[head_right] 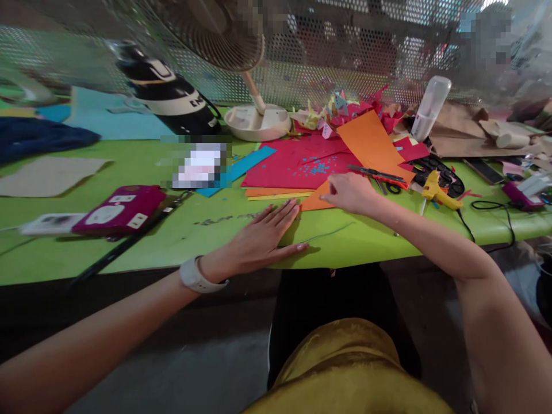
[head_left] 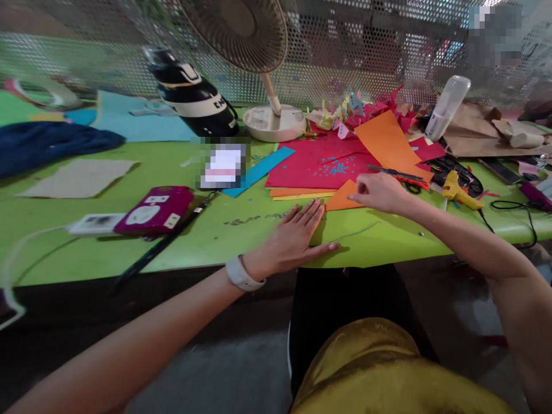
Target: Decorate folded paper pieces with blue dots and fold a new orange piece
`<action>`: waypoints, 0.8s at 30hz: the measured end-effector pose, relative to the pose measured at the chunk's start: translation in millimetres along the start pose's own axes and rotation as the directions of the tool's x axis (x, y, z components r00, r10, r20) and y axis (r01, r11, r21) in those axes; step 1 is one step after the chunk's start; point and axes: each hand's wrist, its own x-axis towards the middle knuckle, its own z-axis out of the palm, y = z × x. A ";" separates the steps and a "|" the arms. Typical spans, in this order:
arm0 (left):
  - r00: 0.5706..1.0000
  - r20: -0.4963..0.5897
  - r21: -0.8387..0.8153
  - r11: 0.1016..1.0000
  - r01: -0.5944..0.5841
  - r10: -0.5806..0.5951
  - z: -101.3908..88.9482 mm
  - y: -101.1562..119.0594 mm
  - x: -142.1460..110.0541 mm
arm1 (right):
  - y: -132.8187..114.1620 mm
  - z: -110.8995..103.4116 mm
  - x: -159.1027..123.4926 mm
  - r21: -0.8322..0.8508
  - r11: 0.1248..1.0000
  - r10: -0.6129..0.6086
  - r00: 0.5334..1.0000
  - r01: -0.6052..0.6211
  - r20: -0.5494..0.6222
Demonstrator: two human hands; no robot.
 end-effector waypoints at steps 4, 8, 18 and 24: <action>1.000 -0.002 0.000 1.000 -0.005 0.005 -0.5 -0.1 -1.3 | -6.5 18.0 32.3 0.246 0.951 0.054 0.884 -0.187 0.464; 1.000 -0.009 -0.013 1.000 -0.017 0.017 0.7 -1.4 -2.8 | 8.7 29.2 46.0 0.250 0.932 0.081 0.824 -0.262 0.561; 0.999 0.046 0.008 1.000 -0.002 0.001 -2.2 -2.7 -2.4 | 72.2 -4.6 9.1 0.171 0.874 0.277 0.757 -0.454 0.592; 0.997 0.072 0.005 1.000 0.003 -0.004 -2.0 -4.2 0.1 | 103.0 -24.8 -10.6 0.176 0.840 0.355 0.766 -0.513 0.537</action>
